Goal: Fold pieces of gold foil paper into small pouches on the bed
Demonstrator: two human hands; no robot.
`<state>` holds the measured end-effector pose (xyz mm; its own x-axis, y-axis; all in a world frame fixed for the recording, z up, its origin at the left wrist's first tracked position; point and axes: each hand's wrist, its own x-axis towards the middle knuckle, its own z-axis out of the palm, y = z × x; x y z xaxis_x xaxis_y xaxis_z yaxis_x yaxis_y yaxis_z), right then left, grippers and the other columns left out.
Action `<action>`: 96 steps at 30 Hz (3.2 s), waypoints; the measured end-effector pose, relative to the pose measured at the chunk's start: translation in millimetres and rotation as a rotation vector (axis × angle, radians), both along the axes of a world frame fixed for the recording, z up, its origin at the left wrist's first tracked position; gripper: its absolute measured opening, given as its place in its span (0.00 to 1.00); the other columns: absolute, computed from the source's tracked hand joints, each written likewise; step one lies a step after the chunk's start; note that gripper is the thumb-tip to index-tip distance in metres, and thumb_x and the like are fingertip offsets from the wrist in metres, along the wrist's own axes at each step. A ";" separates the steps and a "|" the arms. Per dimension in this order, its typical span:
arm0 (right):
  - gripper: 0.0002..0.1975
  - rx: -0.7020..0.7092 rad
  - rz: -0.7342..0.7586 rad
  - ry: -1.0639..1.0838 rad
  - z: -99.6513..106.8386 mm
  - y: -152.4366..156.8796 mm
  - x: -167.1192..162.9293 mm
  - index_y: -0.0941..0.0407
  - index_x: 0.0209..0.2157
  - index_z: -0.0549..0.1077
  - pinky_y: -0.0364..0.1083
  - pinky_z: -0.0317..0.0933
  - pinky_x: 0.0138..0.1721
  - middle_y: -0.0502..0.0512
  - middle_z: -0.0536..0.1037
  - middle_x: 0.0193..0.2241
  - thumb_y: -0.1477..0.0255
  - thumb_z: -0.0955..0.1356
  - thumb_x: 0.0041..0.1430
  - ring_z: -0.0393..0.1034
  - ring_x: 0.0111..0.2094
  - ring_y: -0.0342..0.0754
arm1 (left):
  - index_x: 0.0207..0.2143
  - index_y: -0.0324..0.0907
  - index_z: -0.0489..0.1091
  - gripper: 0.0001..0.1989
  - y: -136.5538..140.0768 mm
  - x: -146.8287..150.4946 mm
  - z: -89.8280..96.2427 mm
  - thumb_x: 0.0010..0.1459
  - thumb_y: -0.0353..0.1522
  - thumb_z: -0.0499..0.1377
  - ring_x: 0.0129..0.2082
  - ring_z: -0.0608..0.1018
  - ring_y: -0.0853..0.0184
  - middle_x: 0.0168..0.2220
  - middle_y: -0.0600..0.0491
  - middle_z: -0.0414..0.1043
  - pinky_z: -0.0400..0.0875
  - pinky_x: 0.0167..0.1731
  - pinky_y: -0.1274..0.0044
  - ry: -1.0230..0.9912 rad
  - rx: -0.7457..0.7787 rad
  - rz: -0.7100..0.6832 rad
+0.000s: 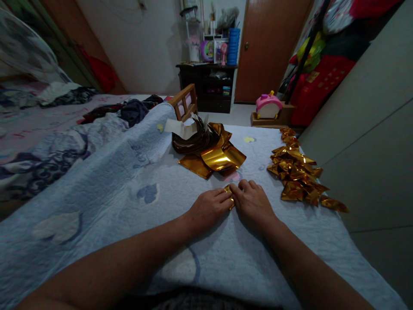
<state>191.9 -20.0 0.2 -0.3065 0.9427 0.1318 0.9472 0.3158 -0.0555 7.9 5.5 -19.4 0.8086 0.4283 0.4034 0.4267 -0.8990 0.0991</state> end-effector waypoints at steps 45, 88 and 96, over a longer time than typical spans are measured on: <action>0.08 -0.123 0.226 0.353 -1.8 6.7 35.9 0.57 0.37 0.72 0.48 0.62 0.42 0.56 0.74 0.37 0.82 0.67 0.58 0.67 0.40 0.51 | 0.40 0.39 0.73 0.07 -3.6 3.3 8.5 0.66 0.32 0.57 0.45 0.79 0.59 0.42 0.47 0.79 0.77 0.46 0.68 -0.026 -0.138 0.037; 0.07 0.041 0.359 0.332 -6.7 10.4 11.8 0.56 0.40 0.72 0.49 0.65 0.42 0.57 0.75 0.36 0.80 0.66 0.62 0.69 0.39 0.51 | 0.40 0.39 0.73 0.07 2.9 -2.4 5.0 0.63 0.26 0.56 0.46 0.81 0.59 0.43 0.45 0.80 0.79 0.47 0.66 -0.119 -0.203 0.118; 0.15 0.053 0.285 0.456 -11.1 13.2 22.2 0.55 0.44 0.69 0.55 0.64 0.49 0.60 0.74 0.43 0.83 0.67 0.56 0.66 0.47 0.56 | 0.45 0.39 0.72 0.09 7.0 -6.1 5.5 0.68 0.25 0.53 0.51 0.80 0.62 0.50 0.45 0.79 0.79 0.49 0.68 -0.239 -0.226 0.001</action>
<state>214.1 -6.9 -10.9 -0.4500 0.8188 0.3565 0.7069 0.5705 -0.4181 1.8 12.6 -14.0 0.7025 0.5290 0.4762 0.3679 -0.8426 0.3933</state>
